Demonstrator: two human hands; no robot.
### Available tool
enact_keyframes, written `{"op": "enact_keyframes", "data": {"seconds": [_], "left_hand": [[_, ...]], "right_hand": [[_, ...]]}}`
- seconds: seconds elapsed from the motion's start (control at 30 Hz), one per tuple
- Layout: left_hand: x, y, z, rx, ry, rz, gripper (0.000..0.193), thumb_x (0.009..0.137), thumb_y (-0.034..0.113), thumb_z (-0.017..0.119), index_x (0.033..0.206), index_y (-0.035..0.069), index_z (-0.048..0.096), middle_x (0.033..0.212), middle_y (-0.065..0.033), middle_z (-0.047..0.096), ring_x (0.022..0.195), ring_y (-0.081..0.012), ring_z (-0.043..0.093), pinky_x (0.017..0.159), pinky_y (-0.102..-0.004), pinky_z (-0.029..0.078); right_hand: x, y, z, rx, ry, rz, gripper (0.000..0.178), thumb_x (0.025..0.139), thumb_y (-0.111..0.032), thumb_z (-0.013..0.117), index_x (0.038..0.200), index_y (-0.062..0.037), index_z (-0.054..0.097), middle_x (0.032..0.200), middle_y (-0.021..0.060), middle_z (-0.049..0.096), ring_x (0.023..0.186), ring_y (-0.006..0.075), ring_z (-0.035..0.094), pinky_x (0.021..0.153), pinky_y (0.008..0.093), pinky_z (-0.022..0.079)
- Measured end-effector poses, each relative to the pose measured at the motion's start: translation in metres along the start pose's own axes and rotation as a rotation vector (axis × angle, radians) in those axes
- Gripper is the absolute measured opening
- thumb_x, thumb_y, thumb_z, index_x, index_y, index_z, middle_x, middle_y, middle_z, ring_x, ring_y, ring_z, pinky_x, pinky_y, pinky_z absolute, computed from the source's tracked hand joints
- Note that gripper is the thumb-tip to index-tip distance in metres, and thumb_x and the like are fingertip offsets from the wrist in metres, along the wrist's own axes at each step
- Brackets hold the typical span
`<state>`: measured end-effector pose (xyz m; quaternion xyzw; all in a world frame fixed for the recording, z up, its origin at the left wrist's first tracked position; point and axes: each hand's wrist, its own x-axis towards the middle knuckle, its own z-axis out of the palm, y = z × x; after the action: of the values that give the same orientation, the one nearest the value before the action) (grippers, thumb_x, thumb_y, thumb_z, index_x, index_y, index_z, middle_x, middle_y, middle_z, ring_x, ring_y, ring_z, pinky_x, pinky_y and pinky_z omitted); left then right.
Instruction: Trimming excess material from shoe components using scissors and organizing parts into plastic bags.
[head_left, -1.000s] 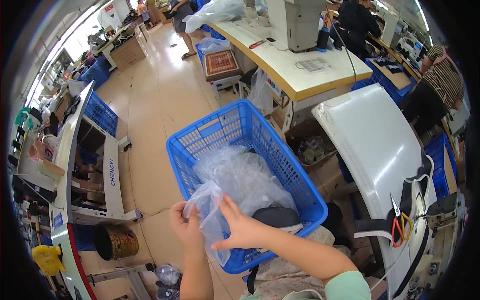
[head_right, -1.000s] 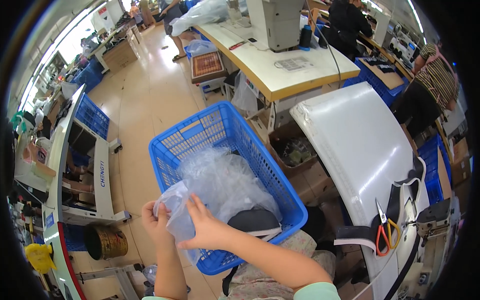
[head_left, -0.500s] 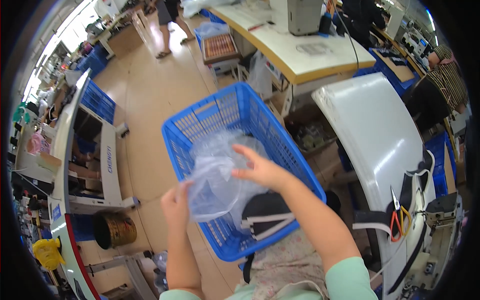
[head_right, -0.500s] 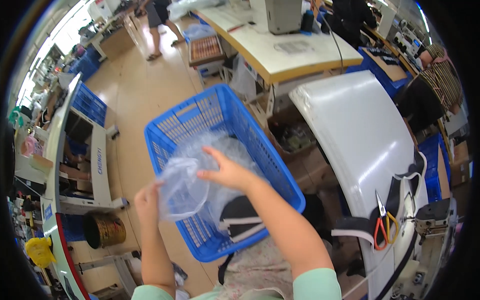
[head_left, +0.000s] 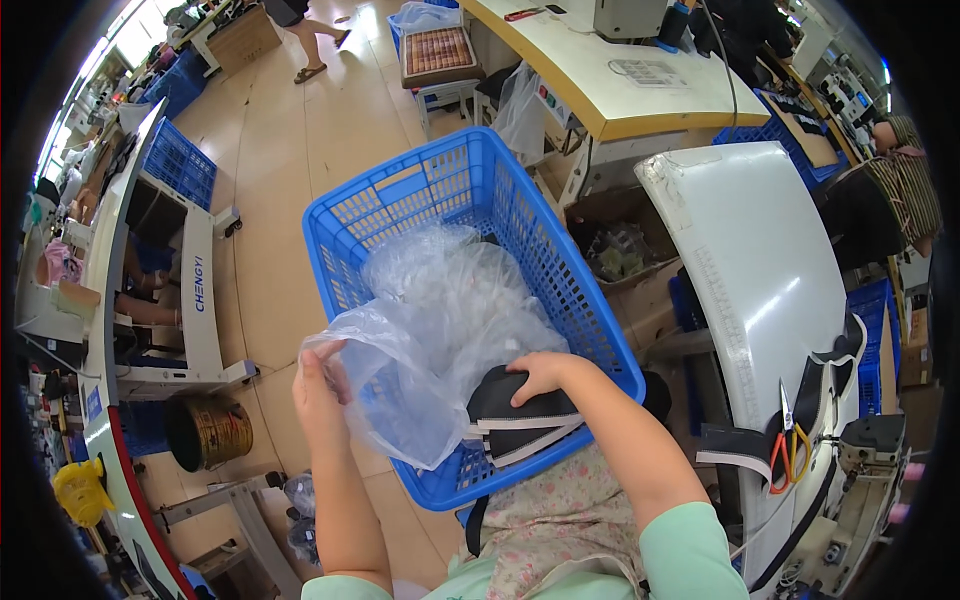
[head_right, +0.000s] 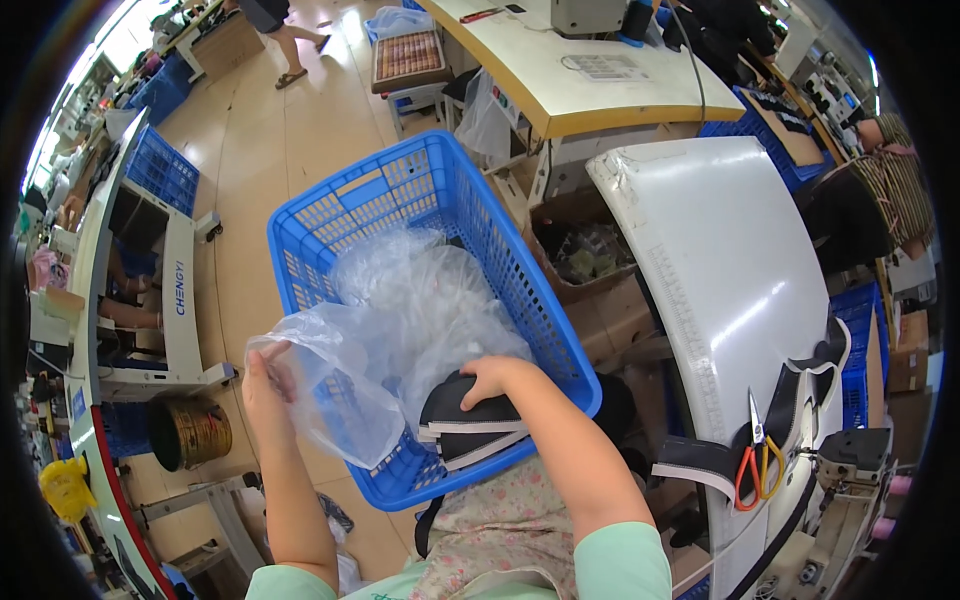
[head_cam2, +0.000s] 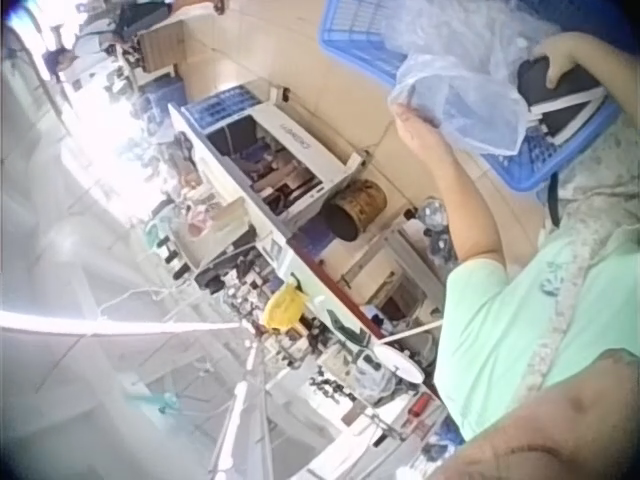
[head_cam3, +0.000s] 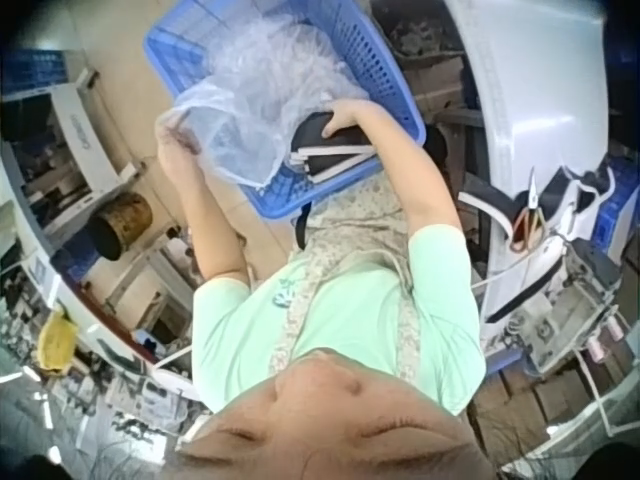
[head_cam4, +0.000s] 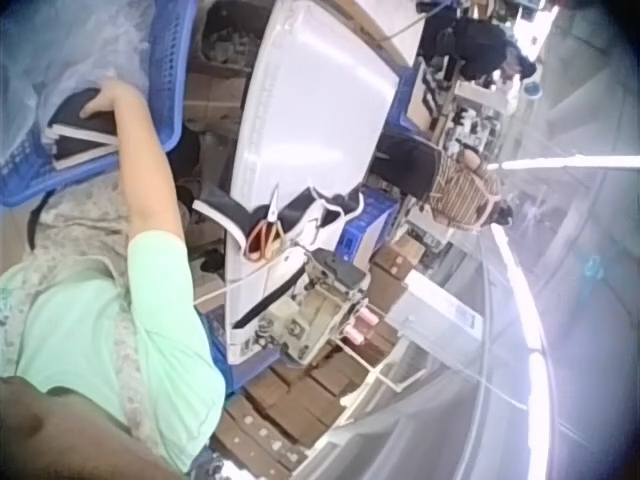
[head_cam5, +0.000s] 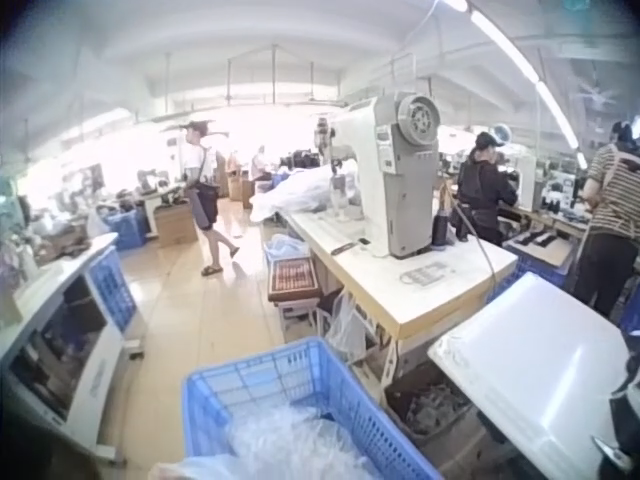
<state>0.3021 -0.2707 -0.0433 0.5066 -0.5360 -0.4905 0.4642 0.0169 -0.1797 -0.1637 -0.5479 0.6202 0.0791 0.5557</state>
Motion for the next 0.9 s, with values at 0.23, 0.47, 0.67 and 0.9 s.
{"op": "enact_keyframes", "data": {"seconds": [0.23,0.47,0.67,0.9], "left_hand": [[0.003,-0.005,-0.002,-0.039,-0.040,-0.041,0.048,0.096,0.040,0.036,0.092,-0.002,0.060,0.056,0.0008,0.042,0.045,-0.0067,0.034,0.042,-0.0209,0.024],[0.003,-0.008,0.007,-0.087,0.008,-0.081,0.045,0.096,0.038,0.038,0.088,0.000,0.062,0.052,0.0018,0.040,0.043,-0.0059,0.034,0.041,-0.0200,0.024],[0.002,-0.003,0.002,-0.056,-0.053,-0.077,0.045,0.095,0.038,0.039,0.087,0.000,0.062,0.051,0.0023,0.039,0.043,-0.0059,0.035,0.040,-0.0202,0.024],[0.002,-0.005,-0.001,-0.036,-0.084,-0.057,0.046,0.095,0.039,0.038,0.087,0.000,0.062,0.051,0.0017,0.041,0.043,-0.0058,0.035,0.040,-0.0200,0.024]], "right_hand": [[-0.009,-0.021,0.019,-0.270,-0.118,-0.024,0.098,0.060,-0.043,0.071,0.142,-0.0227,0.023,0.139,0.0190,0.032,0.124,0.0334,0.038,0.101,0.0409,0.033],[-0.003,-0.018,0.013,-0.284,-0.130,0.009,0.104,0.050,-0.052,0.075,0.137,-0.0118,0.033,0.134,0.0178,0.036,0.124,0.0350,0.035,0.099,0.0435,0.034],[-0.009,-0.020,0.013,-0.292,-0.157,-0.026,0.102,0.049,-0.054,0.074,0.134,-0.0103,0.038,0.133,0.0154,0.037,0.125,0.0335,0.032,0.099,0.0427,0.033],[-0.004,-0.011,0.015,-0.201,-0.101,-0.033,0.096,0.050,-0.051,0.074,0.131,-0.0107,0.042,0.131,0.0142,0.038,0.124,0.0327,0.034,0.100,0.0432,0.033]]}}
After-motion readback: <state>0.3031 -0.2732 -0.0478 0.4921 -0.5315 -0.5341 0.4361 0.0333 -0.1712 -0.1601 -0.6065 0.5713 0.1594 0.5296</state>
